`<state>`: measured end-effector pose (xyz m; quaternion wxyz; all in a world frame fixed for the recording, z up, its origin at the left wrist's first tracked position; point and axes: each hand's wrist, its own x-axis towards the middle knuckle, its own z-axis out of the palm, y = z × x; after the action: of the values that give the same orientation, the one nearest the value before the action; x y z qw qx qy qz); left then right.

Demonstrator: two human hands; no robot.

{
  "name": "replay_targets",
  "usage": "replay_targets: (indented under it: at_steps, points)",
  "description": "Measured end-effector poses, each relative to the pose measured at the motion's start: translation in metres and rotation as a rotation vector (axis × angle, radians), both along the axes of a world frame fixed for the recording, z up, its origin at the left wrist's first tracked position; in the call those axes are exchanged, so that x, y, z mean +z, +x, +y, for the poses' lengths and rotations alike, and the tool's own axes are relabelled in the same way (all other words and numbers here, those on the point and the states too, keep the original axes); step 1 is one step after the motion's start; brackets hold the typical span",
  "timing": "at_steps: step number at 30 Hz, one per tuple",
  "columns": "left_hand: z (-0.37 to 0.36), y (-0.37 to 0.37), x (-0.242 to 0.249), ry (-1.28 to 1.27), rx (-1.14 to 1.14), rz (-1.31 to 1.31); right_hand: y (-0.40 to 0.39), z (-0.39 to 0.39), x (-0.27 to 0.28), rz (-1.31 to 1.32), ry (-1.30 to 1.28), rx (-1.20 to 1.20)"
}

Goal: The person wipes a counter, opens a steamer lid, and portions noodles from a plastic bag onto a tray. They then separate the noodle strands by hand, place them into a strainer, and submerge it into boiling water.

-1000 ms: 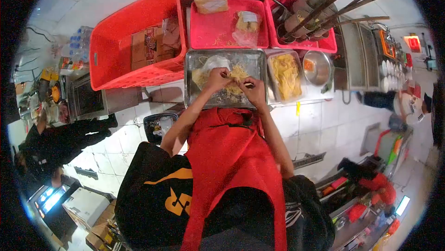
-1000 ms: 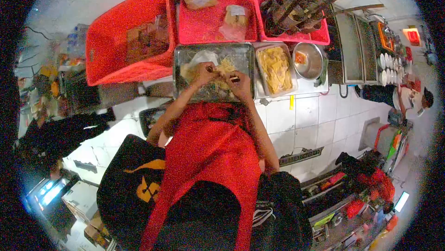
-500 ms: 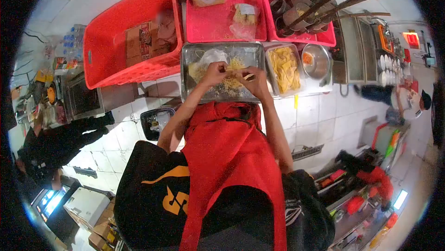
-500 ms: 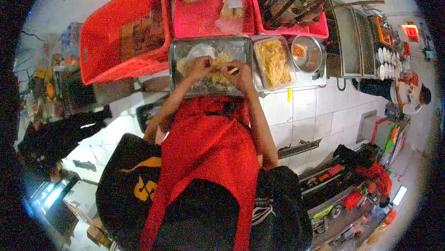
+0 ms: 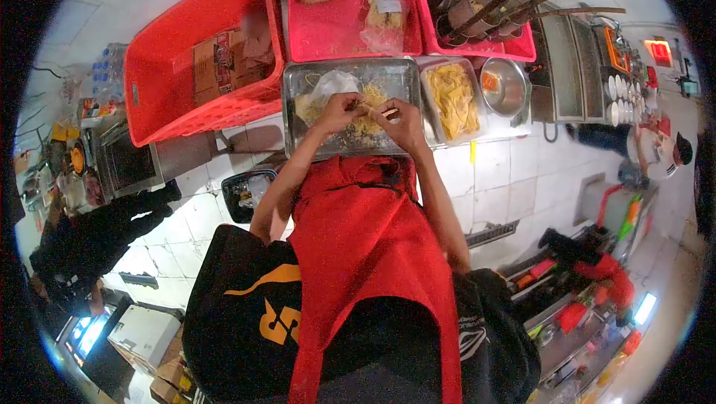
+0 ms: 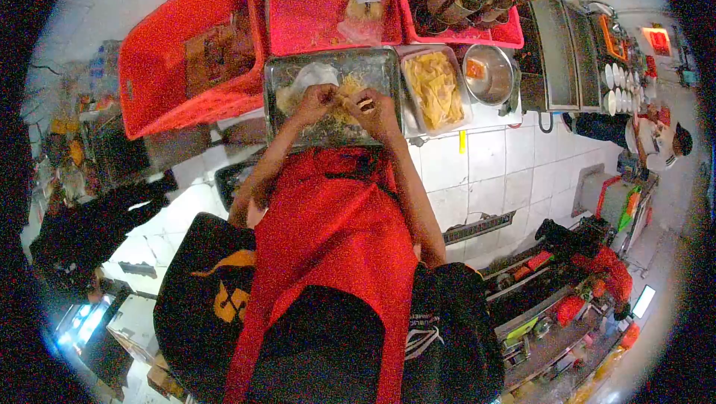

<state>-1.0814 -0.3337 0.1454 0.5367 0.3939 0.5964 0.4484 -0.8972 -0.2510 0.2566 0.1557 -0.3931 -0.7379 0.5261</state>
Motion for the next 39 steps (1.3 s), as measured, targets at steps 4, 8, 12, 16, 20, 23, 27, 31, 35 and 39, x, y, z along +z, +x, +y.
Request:
replay_targets:
  at_steps: [4, 8, 12, 16, 20, 23, 27, 31, 35, 39]
  points:
    - [0.001, 0.000, 0.005, 0.123, 0.007, 0.054, 0.000, 0.003, -0.004, 0.044, -0.012, 0.022]
    - [0.001, -0.003, 0.009, 0.219, 0.024, 0.286, 0.004, 0.006, -0.016, 0.103, 0.048, 0.059]
    - [-0.003, 0.006, 0.016, 0.140, 0.171, -0.354, 0.005, 0.010, -0.019, 0.119, 0.293, 0.103]
    - [-0.004, 0.006, 0.024, 0.126, 0.126, -0.002, 0.003, 0.007, -0.018, 0.197, 0.005, 0.077]
    - [0.000, -0.005, -0.007, 0.032, -0.091, 0.003, 0.004, 0.003, -0.012, 0.135, -0.133, -0.013]
    - [0.001, 0.004, 0.003, -0.015, -0.023, -0.093, 0.003, 0.005, -0.014, 0.157, -0.130, -0.058]
    - [-0.001, 0.005, 0.034, 0.085, -0.043, -0.160, 0.003, 0.008, -0.014, 0.234, -0.223, -0.075]
    - [-0.004, 0.008, 0.016, 0.118, -0.042, -0.192, 0.005, 0.010, -0.004, 0.077, -0.029, 0.093]
    - [-0.002, -0.002, 0.054, 0.021, -0.078, -0.062, 0.004, 0.009, -0.023, 0.238, -0.099, 0.048]
    - [-0.003, 0.002, 0.044, 0.128, -0.105, -0.143, 0.004, 0.010, -0.022, 0.125, -0.176, -0.047]
